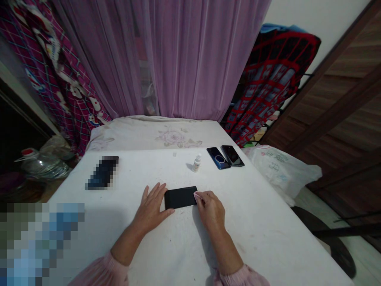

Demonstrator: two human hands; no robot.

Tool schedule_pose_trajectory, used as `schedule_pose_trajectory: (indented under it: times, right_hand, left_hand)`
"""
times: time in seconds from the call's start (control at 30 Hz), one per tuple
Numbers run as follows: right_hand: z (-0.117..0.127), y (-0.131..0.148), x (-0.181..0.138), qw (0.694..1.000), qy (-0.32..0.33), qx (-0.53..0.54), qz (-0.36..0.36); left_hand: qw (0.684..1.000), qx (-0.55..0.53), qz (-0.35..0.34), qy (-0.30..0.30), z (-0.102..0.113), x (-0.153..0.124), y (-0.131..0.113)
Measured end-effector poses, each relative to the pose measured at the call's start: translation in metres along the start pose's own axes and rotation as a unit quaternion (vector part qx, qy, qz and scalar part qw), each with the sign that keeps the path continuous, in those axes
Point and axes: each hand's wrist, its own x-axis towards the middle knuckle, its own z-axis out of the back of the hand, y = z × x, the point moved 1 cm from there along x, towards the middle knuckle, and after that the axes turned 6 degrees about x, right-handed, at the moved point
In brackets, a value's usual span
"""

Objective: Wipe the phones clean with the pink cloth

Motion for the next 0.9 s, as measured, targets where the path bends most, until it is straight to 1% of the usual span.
schedule_pose_trajectory:
  times: [0.13,0.2,0.3,0.4,0.47,0.53,0.63,0.73,0.83,0.9]
  right_hand:
    - [0.003,-0.003,0.014,1.000,-0.007,-0.023,0.006]
    - [0.001,-0.004,0.019,0.999,-0.011,-0.031,0.006]
    - [-0.003,-0.005,0.021,0.999,-0.016,-0.041,0.017]
    - [-0.005,0.000,0.018,0.997,-0.023,-0.061,0.040]
    - [-0.006,0.009,0.016,0.995,-0.012,-0.077,0.058]
    - [-0.010,0.022,0.015,0.993,0.015,-0.086,0.075]
    - [-0.020,0.045,0.015,0.990,0.067,-0.083,0.093]
    - [-0.032,0.066,0.015,0.987,0.093,-0.073,0.113]
    - [-0.038,0.077,0.016,0.985,0.107,-0.070,0.118]
    - [-0.036,0.077,0.017,0.984,0.115,-0.068,0.114]
  left_hand:
    - [1.000,-0.018,-0.023,-0.012,-0.001,-0.002,0.001]
    - [0.999,-0.027,-0.033,-0.004,0.000,-0.002,0.004]
    - [0.998,-0.037,-0.037,0.017,0.003,-0.002,0.009]
    - [0.998,-0.042,-0.037,0.021,0.005,-0.002,0.010]
    - [0.998,-0.041,-0.033,0.015,0.005,-0.002,0.009]
    - [0.999,-0.040,-0.028,0.009,0.004,-0.002,0.009]
    - [0.999,-0.039,-0.027,0.003,0.001,-0.001,0.009]
    - [0.999,-0.037,-0.027,0.003,0.000,-0.001,0.010]
    - [0.999,-0.036,-0.024,0.004,0.001,0.000,0.010]
    - [0.999,-0.035,-0.024,0.001,0.003,0.000,0.009]
